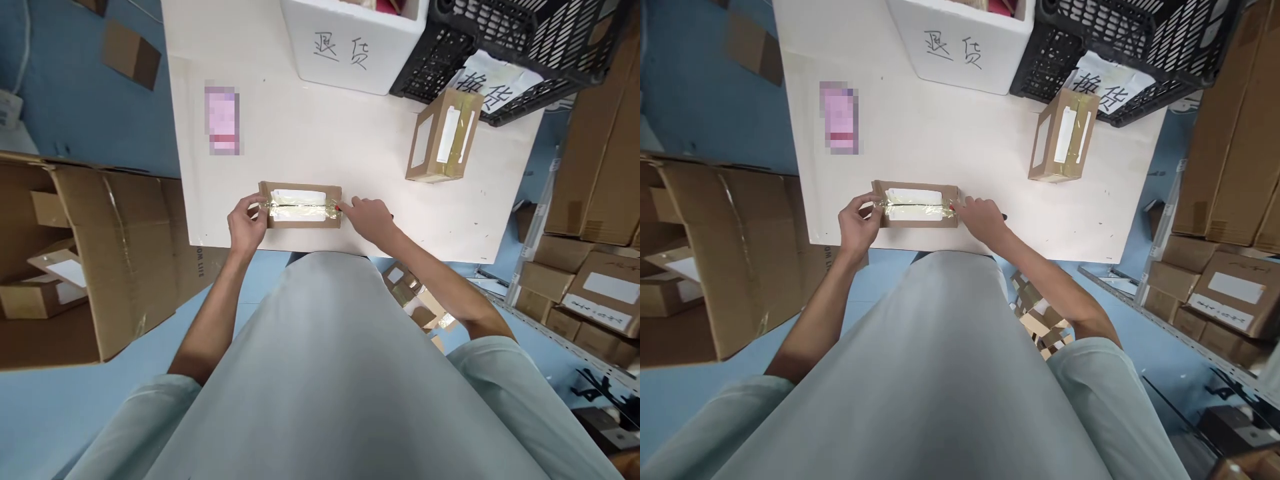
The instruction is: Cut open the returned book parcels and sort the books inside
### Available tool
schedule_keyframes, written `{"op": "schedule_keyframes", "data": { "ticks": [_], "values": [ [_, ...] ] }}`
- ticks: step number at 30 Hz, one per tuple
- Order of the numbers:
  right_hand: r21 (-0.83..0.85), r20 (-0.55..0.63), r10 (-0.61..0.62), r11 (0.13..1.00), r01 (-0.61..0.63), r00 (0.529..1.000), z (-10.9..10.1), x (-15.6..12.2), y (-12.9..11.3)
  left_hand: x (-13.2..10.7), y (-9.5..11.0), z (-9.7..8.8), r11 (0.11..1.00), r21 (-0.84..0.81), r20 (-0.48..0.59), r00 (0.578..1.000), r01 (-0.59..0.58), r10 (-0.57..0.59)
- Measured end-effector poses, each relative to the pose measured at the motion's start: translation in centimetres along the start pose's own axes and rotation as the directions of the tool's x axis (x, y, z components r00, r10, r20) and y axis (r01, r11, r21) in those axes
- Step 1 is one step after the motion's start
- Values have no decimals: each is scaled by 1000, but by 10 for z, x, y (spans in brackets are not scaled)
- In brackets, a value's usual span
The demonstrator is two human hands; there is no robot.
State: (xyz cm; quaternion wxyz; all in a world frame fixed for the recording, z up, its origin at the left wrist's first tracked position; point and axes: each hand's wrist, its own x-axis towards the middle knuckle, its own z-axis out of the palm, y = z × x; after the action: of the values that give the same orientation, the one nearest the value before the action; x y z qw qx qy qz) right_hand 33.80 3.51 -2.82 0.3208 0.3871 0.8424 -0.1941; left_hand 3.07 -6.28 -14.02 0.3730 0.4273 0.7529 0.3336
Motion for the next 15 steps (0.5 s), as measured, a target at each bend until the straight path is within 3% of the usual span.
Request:
{"op": "schedule_keyframes", "data": {
  "ticks": [5,15],
  "values": [
    [40,14,-19,999,19,1000,-7,2,-2,-1,0,5,996,44,-50,996,74,-72],
    [84,-10,-87,993,88,996,-19,-3,12,-2,4,12,988,118,-103,991,96,-84]
  ]
}}
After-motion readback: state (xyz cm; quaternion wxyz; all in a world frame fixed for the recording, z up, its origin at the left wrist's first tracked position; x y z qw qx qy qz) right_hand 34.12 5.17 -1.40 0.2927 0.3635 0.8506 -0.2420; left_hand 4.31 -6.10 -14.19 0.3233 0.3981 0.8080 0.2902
